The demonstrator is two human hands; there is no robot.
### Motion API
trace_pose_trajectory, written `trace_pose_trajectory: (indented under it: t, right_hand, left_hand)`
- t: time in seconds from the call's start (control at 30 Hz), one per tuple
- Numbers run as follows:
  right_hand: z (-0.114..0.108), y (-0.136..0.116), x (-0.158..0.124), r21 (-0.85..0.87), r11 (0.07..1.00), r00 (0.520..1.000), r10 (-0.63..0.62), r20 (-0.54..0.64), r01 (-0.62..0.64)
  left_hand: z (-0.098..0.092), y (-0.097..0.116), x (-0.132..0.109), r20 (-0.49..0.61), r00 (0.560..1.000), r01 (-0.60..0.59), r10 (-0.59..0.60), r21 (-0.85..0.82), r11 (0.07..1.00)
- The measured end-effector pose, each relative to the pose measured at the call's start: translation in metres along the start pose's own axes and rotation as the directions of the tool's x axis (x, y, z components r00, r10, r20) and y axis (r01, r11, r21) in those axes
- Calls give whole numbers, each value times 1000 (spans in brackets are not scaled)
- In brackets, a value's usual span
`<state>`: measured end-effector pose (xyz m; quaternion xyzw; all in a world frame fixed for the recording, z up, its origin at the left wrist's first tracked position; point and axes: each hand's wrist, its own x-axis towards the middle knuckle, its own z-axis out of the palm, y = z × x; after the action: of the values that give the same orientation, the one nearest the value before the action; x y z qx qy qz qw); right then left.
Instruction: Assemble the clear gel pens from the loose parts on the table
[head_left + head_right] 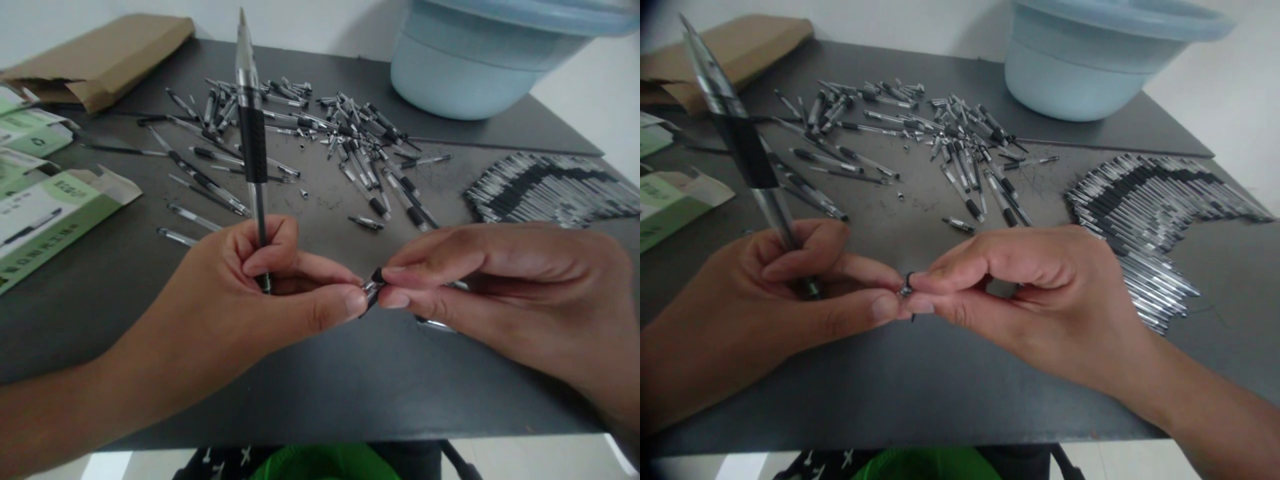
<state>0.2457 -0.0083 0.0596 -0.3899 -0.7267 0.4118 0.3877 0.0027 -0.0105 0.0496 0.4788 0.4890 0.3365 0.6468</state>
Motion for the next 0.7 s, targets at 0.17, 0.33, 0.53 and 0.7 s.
trace_pose_trajectory:
  t: [0.17, 0.33, 0.53, 0.7]
  right_hand:
    - [0, 0, 1, -45, 997, 998, 58, -41, -59]
    - [0, 1, 0, -21, 995, 995, 92, -31, -93]
    - [2, 0, -1, 3, 998, 998, 62, -18, -62]
    - [2, 0, 2, 66, 989, 991, 129, 23, -130]
  left_hand:
    - [1, 1, 2, -13, 1000, -15, 15, -11, 1000]
    - [0, 0, 3, 1, 999, -43, 43, 15, 999]
    - [1, 0, -1, 29, 999, -42, 41, 8, 999]
    - [2, -2, 0, 56, 998, -30, 33, -41, 999]
